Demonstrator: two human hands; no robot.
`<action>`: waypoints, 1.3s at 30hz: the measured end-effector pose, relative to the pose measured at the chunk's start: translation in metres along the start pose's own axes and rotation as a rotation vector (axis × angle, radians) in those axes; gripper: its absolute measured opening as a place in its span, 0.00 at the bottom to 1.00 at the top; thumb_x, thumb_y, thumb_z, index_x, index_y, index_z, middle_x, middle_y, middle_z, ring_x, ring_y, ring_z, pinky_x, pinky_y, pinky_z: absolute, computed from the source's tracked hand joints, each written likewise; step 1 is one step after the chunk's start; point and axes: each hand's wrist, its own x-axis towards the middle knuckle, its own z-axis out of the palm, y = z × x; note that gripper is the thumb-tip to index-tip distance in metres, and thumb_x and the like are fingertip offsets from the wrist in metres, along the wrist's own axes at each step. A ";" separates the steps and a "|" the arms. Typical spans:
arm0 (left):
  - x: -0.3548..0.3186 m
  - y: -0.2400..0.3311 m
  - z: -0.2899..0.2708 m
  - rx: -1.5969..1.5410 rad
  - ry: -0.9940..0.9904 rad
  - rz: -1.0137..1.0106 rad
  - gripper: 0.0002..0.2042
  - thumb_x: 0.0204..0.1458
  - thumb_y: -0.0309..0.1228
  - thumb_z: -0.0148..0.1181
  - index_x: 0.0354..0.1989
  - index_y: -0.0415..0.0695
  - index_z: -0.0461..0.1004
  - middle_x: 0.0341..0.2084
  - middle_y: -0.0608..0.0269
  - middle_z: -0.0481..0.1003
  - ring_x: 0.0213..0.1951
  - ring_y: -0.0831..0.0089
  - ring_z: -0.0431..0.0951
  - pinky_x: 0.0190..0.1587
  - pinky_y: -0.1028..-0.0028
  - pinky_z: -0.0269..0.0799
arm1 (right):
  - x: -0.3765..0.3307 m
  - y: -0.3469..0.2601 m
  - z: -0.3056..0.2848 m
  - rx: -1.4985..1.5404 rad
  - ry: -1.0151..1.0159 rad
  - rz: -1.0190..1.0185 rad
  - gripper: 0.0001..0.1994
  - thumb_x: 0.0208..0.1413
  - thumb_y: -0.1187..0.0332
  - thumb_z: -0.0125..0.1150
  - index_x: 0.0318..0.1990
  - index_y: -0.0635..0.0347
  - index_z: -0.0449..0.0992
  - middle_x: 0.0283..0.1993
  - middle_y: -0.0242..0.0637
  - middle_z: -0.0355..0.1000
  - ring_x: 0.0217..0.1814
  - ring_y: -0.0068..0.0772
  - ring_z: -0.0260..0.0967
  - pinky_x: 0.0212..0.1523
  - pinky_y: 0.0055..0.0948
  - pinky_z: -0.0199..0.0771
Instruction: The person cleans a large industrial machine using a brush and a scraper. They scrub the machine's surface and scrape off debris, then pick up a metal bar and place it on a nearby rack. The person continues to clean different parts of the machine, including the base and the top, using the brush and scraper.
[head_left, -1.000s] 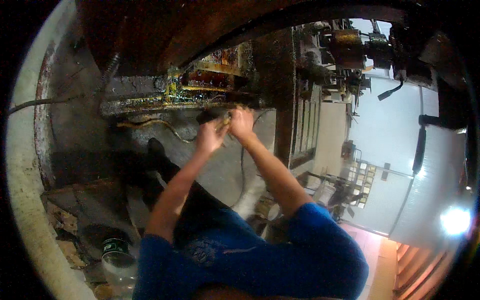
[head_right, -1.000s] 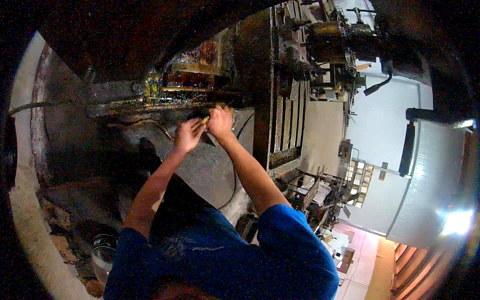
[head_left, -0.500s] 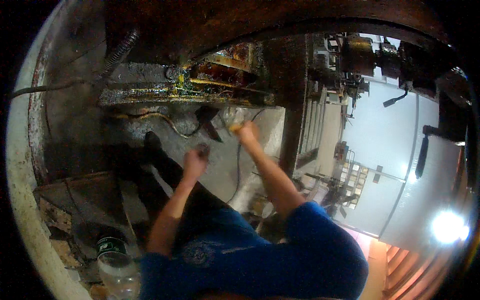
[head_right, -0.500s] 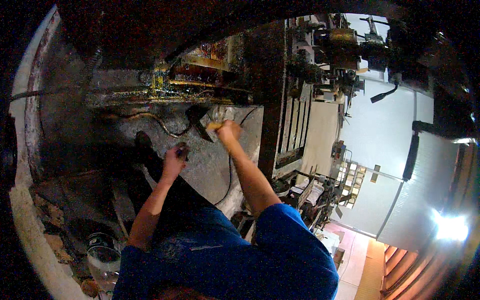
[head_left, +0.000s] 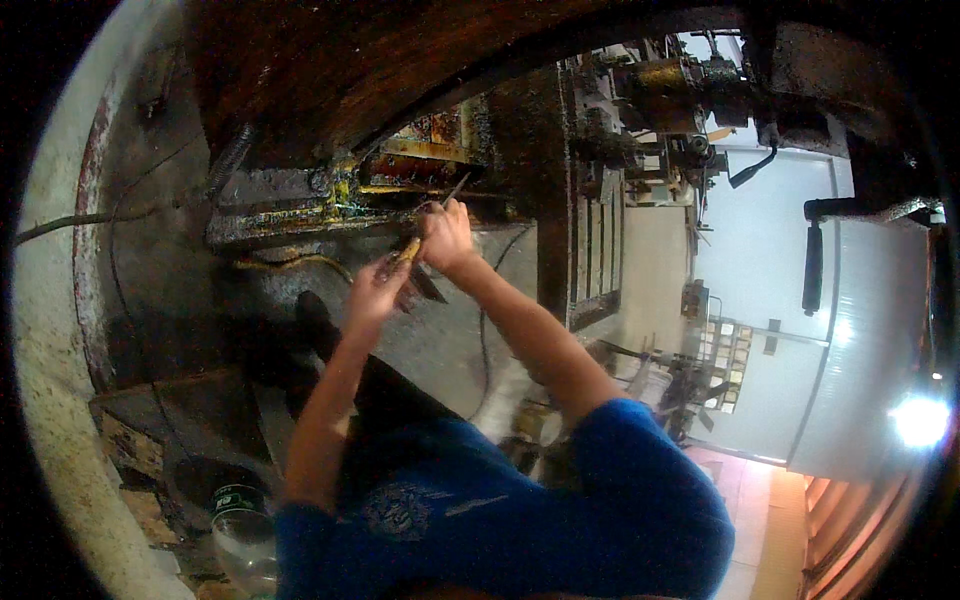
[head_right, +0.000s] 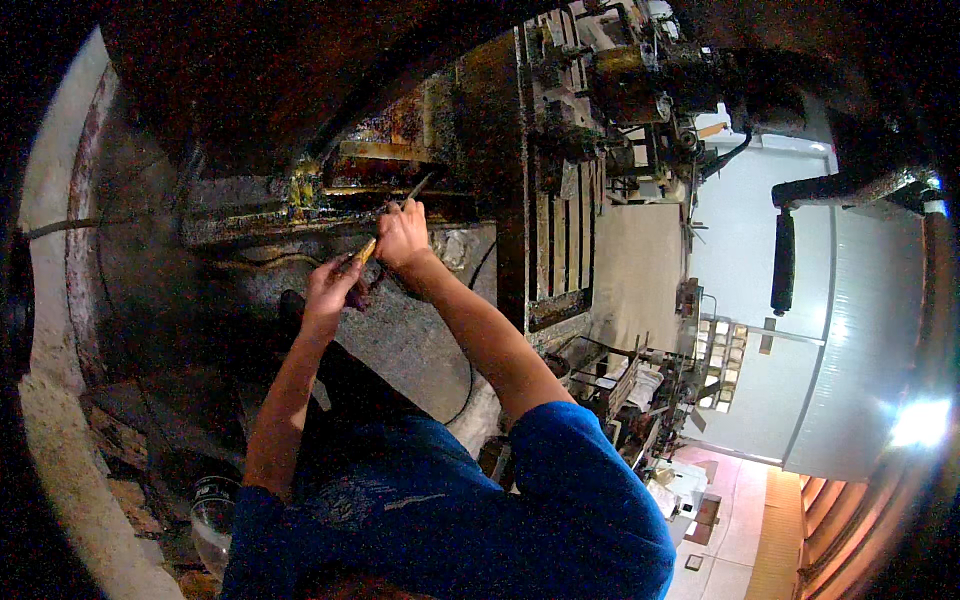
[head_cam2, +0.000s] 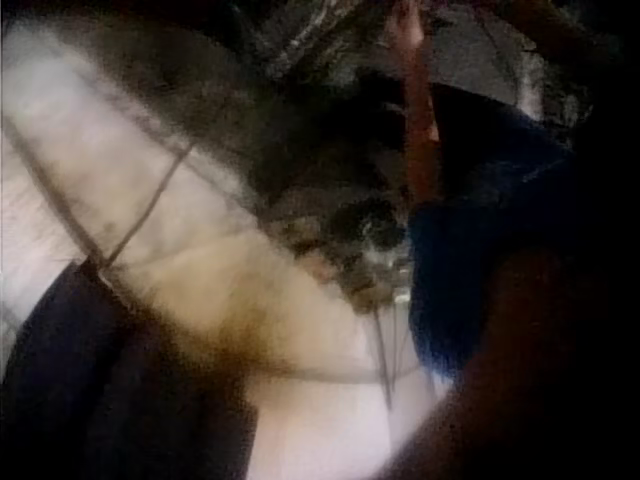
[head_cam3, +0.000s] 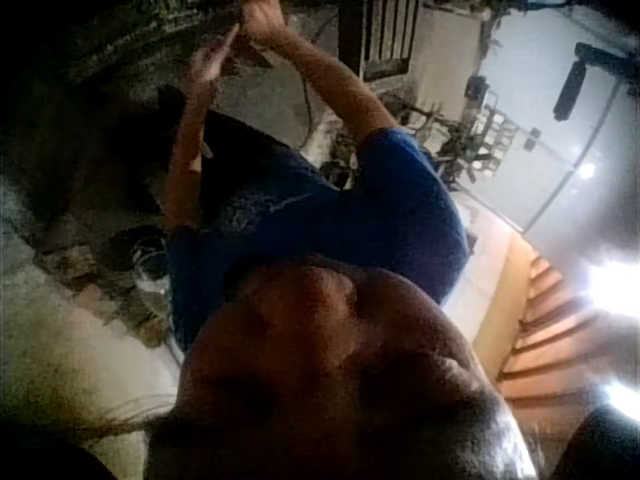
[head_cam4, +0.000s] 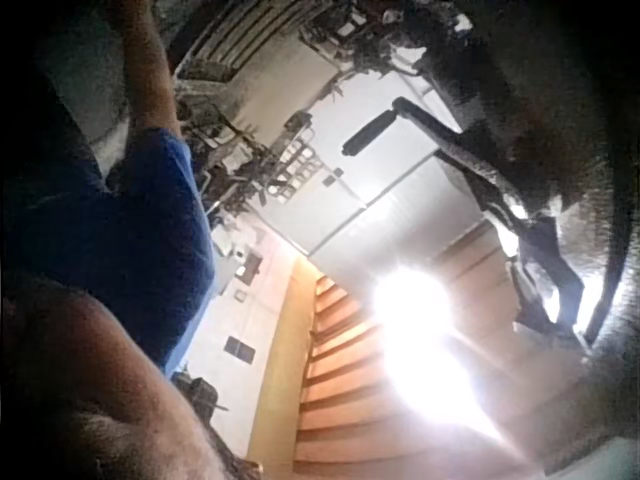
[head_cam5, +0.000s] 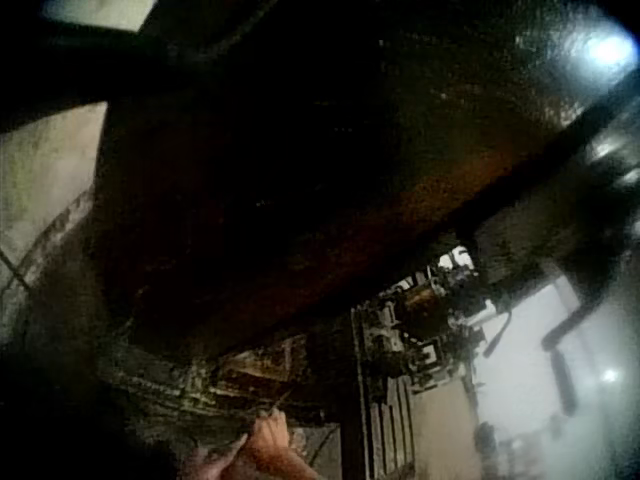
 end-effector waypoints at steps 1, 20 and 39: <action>0.006 -0.008 0.001 0.103 0.050 0.045 0.16 0.50 0.37 0.51 0.40 0.37 0.67 0.20 0.64 0.69 0.18 0.77 0.68 0.19 0.76 0.68 | 0.000 -0.001 0.008 0.001 0.068 0.008 0.15 0.33 0.57 0.55 0.26 0.56 0.75 0.36 0.42 0.67 0.43 0.46 0.57 0.46 0.39 0.54; -0.018 0.029 0.028 0.553 0.191 0.399 0.12 0.48 0.32 0.52 0.39 0.38 0.70 0.29 0.47 0.72 0.33 0.55 0.73 0.34 0.69 0.67 | -0.013 0.000 -0.013 0.065 0.148 -0.004 0.12 0.32 0.57 0.51 0.18 0.54 0.74 0.26 0.39 0.68 0.32 0.42 0.62 0.34 0.37 0.55; -0.056 0.053 0.056 0.596 0.175 0.770 0.08 0.48 0.26 0.50 0.35 0.35 0.68 0.27 0.46 0.71 0.30 0.52 0.72 0.30 0.67 0.68 | -0.045 0.005 -0.035 0.198 0.316 -0.125 0.12 0.31 0.60 0.54 0.21 0.59 0.72 0.28 0.44 0.67 0.36 0.46 0.63 0.41 0.38 0.57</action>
